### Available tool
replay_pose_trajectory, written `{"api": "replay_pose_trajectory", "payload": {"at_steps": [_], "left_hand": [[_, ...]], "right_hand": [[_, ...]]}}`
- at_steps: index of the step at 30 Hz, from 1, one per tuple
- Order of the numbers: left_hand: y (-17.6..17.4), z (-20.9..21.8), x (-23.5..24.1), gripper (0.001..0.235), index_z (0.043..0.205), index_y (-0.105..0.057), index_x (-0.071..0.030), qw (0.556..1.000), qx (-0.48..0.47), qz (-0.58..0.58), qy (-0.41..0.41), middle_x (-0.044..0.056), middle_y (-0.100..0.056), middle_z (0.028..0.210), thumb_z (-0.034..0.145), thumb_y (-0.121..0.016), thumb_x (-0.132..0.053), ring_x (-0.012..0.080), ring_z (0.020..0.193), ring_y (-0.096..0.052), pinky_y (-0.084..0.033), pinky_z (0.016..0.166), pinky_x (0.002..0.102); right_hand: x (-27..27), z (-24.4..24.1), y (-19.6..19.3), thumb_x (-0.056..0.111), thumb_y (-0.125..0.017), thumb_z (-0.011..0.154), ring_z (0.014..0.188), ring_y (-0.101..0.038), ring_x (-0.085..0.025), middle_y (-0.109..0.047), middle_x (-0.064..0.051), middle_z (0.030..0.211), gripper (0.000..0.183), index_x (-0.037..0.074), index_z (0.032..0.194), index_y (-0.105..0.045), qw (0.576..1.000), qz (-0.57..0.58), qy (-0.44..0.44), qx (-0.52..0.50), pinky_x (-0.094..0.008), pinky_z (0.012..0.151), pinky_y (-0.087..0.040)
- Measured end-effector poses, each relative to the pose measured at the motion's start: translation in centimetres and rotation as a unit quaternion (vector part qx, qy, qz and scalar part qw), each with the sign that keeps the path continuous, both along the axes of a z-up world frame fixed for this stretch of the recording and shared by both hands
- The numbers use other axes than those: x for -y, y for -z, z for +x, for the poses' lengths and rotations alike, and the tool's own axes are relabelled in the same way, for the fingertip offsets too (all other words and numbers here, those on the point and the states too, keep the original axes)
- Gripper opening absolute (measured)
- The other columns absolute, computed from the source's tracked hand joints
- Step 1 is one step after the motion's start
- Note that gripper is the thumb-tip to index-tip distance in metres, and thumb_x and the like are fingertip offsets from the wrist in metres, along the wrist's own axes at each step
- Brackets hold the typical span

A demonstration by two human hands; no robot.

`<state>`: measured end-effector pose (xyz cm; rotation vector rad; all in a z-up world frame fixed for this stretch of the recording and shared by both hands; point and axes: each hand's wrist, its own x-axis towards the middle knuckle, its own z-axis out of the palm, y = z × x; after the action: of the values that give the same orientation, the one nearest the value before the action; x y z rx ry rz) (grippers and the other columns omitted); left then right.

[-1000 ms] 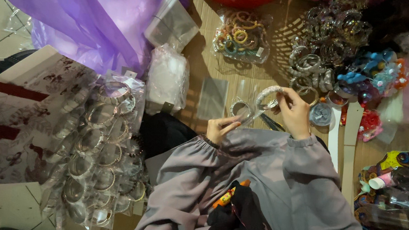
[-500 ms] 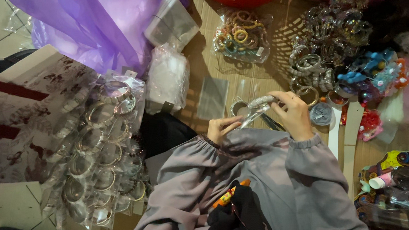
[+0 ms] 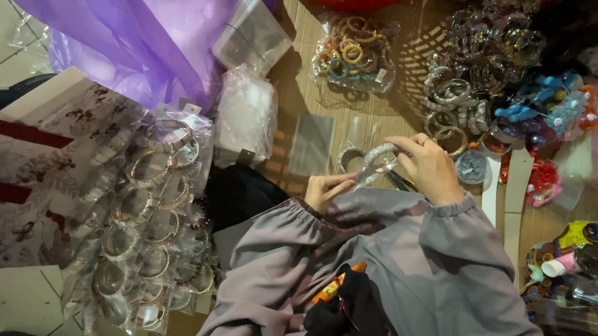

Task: The person sits on the floor and packs silver bangles into small clear plastic bags. They pick up bangles from a pile, place them into bags, and seal them, repeating the process for multiple items.

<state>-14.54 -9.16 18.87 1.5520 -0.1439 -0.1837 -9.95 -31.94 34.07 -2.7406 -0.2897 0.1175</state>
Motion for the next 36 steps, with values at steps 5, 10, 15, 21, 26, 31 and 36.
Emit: {"api": "replay_pose_trajectory", "payload": {"at_steps": [5, 10, 15, 21, 26, 31, 36], "left_hand": [[0.0, -0.2, 0.5, 0.015, 0.107, -0.080, -0.013, 0.998, -0.003, -0.046, 0.049, 0.010, -0.077, 0.110, 0.098, -0.071, -0.021, 0.0312, 0.109, -0.068, -0.057, 0.089, 0.040], [3.0, -0.6, 1.1, 0.020, 0.114, -0.078, -0.012, 0.993, -0.022, -0.092, 0.073, 0.011, -0.075, 0.113, 0.102, -0.067, -0.024, 0.0247, 0.112, -0.066, -0.056, 0.090, 0.038], [-5.3, -1.6, 0.6, 0.028, 0.121, -0.075, -0.007, 0.979, -0.056, -0.167, 0.099, 0.014, -0.074, 0.119, 0.109, -0.056, -0.025, 0.0227, 0.115, -0.062, -0.055, 0.093, 0.040], [4.0, -0.9, 1.6, 0.035, 0.129, -0.067, 0.002, 0.953, -0.159, -0.229, 0.117, 0.013, -0.072, 0.119, 0.108, -0.054, -0.023, 0.0174, 0.095, -0.070, -0.064, 0.065, 0.030], [-0.9, -0.2, 0.4, 0.027, 0.073, -0.071, -0.008, 0.980, -0.094, -0.146, 0.097, -0.005, -0.058, 0.056, 0.095, -0.077, -0.023, 0.0020, 0.058, -0.049, -0.038, 0.051, 0.013], [1.5, -1.2, 1.6, 0.033, 0.125, -0.064, 0.006, 0.931, -0.202, -0.282, 0.110, 0.013, -0.076, 0.103, 0.095, -0.074, -0.005, 0.0129, 0.093, -0.070, -0.062, 0.081, 0.030], [-0.1, -1.2, 1.4, 0.030, 0.124, -0.064, 0.003, 0.897, -0.265, -0.335, 0.114, 0.011, -0.076, 0.102, 0.096, -0.073, -0.004, 0.0162, 0.091, -0.074, -0.066, 0.078, 0.037]], "right_hand": [[0.0, 0.2, 0.2, 0.024, -0.061, 0.098, 0.089, -0.072, -0.034, -0.065, -0.007, 0.101, 0.038, 0.043, 0.131, -0.066, 0.999, -0.052, -0.006, -0.007, -0.050, 0.078, -0.060], [0.2, 0.9, 0.1, 0.023, -0.067, 0.096, 0.085, -0.071, -0.032, -0.065, -0.008, 0.097, 0.040, 0.038, 0.133, -0.067, 1.000, 0.024, -0.018, 0.000, -0.047, 0.074, -0.060], [1.3, 2.2, 1.7, 0.021, -0.073, 0.092, 0.088, -0.070, -0.029, -0.064, -0.004, 0.093, 0.039, 0.030, 0.130, -0.068, 0.998, 0.052, -0.045, 0.015, -0.043, 0.078, -0.059], [0.2, 1.8, 0.1, 0.023, -0.075, 0.087, 0.089, -0.071, -0.031, -0.070, -0.008, 0.092, 0.032, 0.029, 0.118, -0.072, 0.996, 0.025, -0.079, -0.023, -0.046, 0.079, -0.058], [-0.1, 1.8, 0.0, 0.027, -0.080, 0.083, 0.081, -0.072, -0.032, -0.074, -0.009, 0.084, 0.026, 0.024, 0.109, -0.078, 0.991, 0.065, -0.080, -0.090, -0.043, 0.075, -0.058], [-0.2, 1.7, 1.1, 0.038, -0.084, 0.080, 0.070, -0.071, -0.021, -0.076, -0.003, 0.077, 0.025, 0.027, 0.102, -0.080, 0.982, 0.090, -0.053, -0.155, -0.035, 0.070, -0.058], [-0.3, 1.9, 1.3, 0.040, -0.085, 0.077, 0.068, -0.074, -0.018, -0.077, -0.001, 0.077, 0.028, 0.028, 0.102, -0.079, 0.972, 0.112, -0.020, -0.207, -0.033, 0.065, -0.058]]}}
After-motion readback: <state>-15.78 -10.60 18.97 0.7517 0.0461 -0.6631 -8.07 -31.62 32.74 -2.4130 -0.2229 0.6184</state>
